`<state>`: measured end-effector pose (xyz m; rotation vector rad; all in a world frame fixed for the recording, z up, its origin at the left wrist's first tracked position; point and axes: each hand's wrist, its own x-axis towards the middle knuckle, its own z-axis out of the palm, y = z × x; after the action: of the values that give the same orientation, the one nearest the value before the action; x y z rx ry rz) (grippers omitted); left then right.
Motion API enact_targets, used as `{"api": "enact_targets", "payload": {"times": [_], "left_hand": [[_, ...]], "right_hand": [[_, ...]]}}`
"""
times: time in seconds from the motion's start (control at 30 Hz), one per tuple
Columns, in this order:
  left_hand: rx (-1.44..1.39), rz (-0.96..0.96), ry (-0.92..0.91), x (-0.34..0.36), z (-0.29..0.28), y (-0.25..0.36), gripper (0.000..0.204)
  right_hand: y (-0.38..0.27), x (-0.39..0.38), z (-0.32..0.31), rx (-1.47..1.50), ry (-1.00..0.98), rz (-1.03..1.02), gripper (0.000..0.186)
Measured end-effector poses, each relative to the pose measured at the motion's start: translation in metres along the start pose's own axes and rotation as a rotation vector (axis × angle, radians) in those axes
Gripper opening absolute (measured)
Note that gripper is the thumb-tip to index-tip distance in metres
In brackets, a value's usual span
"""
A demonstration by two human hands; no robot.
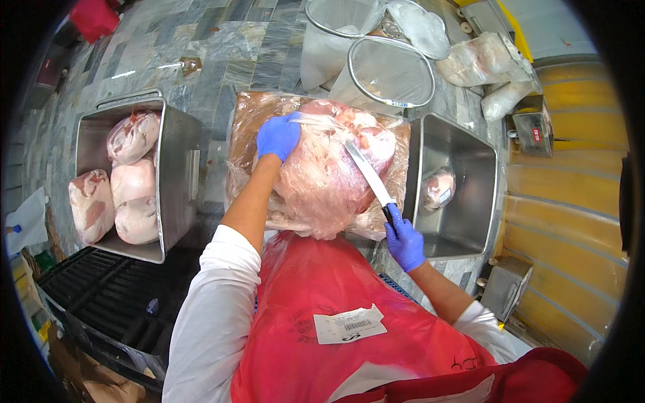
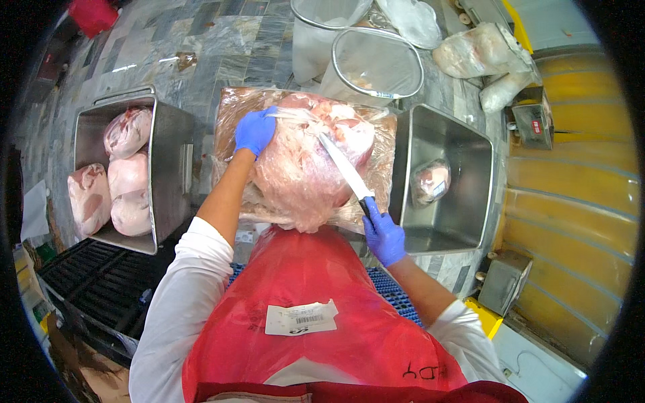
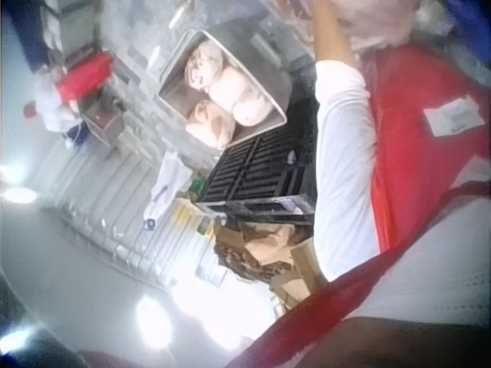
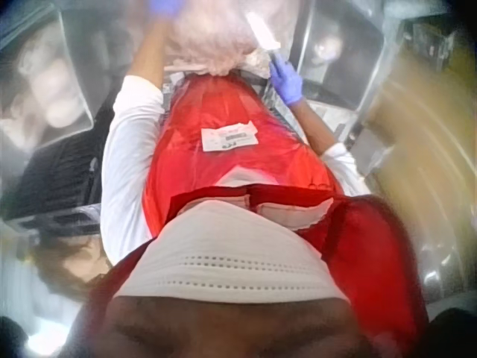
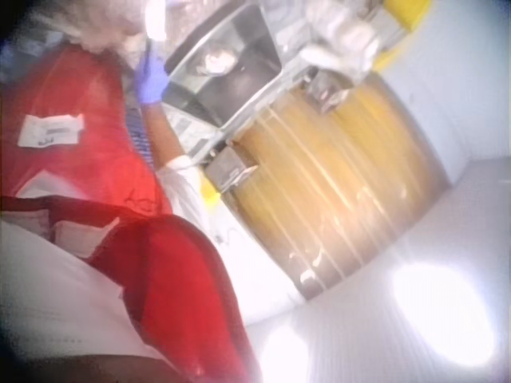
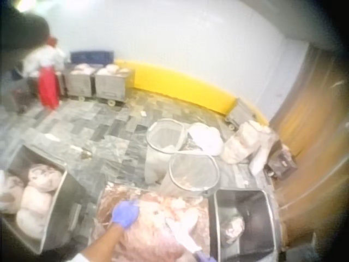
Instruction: The person uses a knife to trim fat and connective tissue from a large piece of raw meat on a cutting board. They repeatedly cut and pull away sections of fat, placing them aside while continuing to work on the main piece.
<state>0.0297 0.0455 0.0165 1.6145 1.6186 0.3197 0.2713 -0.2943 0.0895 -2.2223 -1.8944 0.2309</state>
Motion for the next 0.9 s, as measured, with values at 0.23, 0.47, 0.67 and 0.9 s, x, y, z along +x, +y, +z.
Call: {"api": "enact_targets", "payload": {"times": [0.23, 0.47, 0.67, 0.9], "left_hand": [[-0.119, -0.012, 0.067, -0.002, 0.012, -0.02, 0.056], [-0.232, 0.099, 0.0, 0.022, 0.025, -0.047, 0.059], [-0.222, 0.146, -0.041, 0.031, 0.035, -0.046, 0.056], [-0.15, 0.18, -0.021, 0.022, 0.022, -0.047, 0.045]], "right_hand": [[-0.037, -0.027, 0.053, 0.414, 0.145, 0.105, 0.062], [-0.028, -0.003, -0.1, 0.162, -0.087, 0.14, 0.053], [-0.049, 0.07, -0.2, -0.237, -0.359, -0.107, 0.043], [-0.151, 0.165, -0.24, -0.594, -0.694, -0.194, 0.036]]}}
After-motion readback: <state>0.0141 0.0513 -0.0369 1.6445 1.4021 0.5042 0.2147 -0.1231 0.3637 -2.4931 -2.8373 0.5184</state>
